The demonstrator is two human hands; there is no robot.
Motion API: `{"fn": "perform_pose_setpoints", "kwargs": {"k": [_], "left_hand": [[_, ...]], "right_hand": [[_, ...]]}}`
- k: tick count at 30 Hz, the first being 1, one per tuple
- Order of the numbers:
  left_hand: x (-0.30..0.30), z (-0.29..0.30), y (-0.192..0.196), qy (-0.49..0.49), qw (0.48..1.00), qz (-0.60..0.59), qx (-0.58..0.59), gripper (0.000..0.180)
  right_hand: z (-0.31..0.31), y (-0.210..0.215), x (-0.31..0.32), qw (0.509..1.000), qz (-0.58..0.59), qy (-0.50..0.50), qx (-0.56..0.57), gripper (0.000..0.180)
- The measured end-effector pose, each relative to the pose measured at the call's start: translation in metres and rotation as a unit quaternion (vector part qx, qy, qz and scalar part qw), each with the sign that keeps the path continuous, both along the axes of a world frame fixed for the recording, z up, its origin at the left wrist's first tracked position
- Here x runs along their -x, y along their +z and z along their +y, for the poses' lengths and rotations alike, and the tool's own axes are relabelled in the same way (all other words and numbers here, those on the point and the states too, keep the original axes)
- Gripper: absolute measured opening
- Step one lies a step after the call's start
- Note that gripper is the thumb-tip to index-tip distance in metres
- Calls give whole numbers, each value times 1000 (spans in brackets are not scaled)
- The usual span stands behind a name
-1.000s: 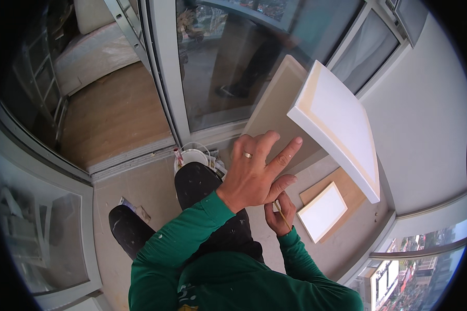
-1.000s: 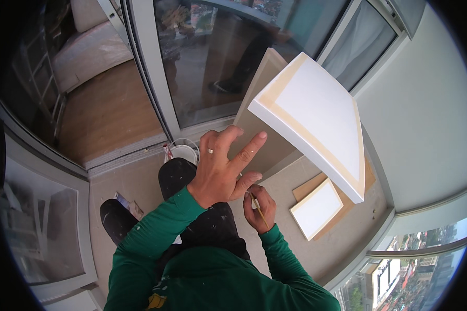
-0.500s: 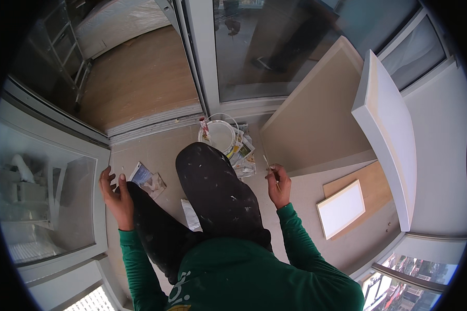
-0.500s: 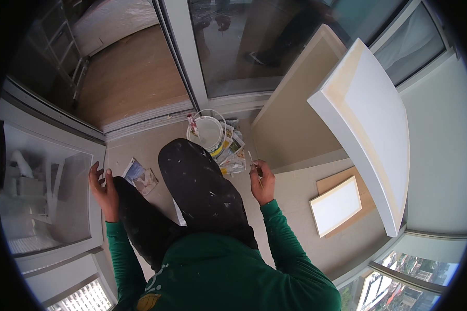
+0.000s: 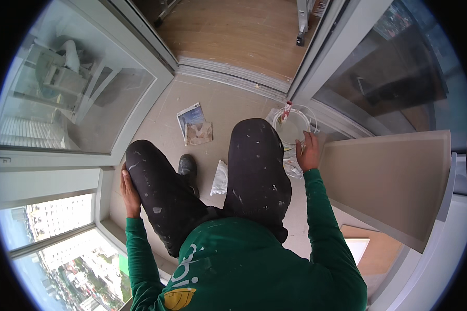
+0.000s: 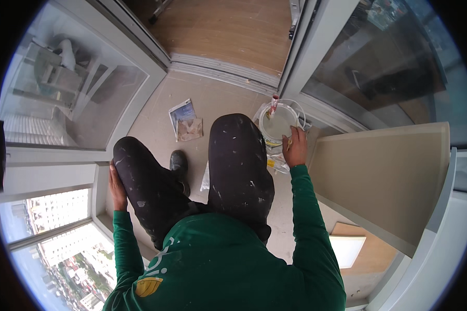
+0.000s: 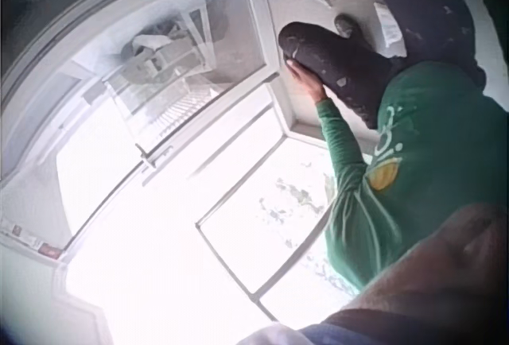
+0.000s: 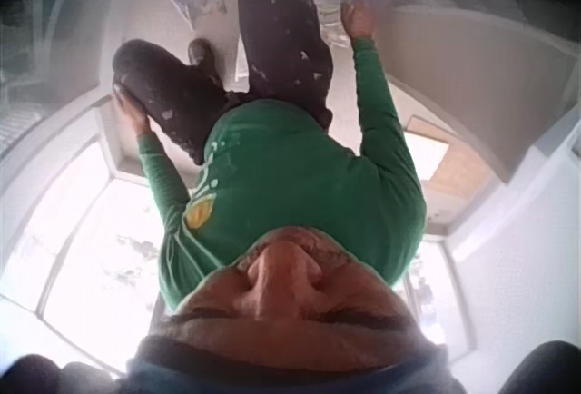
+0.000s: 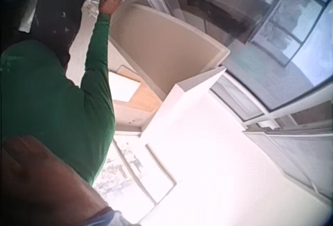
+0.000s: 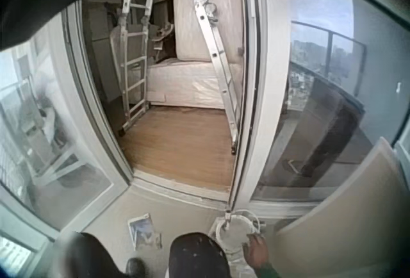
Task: The person paints the edges of a white wooden panel using a brush, dips the brush into a paint bucket, and rests the panel on a stand.
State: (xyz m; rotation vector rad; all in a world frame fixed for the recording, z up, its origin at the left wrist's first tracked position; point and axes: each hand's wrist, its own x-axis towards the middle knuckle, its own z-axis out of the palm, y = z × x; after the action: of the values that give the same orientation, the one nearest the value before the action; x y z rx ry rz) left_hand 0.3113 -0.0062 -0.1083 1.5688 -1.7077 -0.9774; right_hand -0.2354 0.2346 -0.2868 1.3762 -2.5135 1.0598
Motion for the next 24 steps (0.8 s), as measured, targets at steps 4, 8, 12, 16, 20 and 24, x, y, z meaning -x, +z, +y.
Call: {"fn": "perform_pose_setpoints", "kwargs": {"k": [4, 8, 12, 16, 20, 24], "left_hand": [[-83, 50, -23, 51, 982, 25, -183, 66], [-139, 178, -64, 98, 852, 83, -507, 79], [-141, 305, -101, 146, 763, 282, -563, 84], [-140, 369, -121, 282, 702, 423, -499, 79], [-156, 405, -181, 310, 682, 522, -406, 78], [-151, 414, -189, 314, 673, 563, -363, 67]], "right_hand": [[-4, -5, 5, 998, 31, 41, -44, 59], [4, -29, 13, 989, 96, 56, -101, 68], [11, -60, 37, 986, 134, 58, -76, 64], [7, -70, 43, 983, 141, 83, -81, 63], [7, -59, 38, 985, 127, 90, -79, 62], [6, -54, 30, 987, 119, 72, -74, 61]]}}
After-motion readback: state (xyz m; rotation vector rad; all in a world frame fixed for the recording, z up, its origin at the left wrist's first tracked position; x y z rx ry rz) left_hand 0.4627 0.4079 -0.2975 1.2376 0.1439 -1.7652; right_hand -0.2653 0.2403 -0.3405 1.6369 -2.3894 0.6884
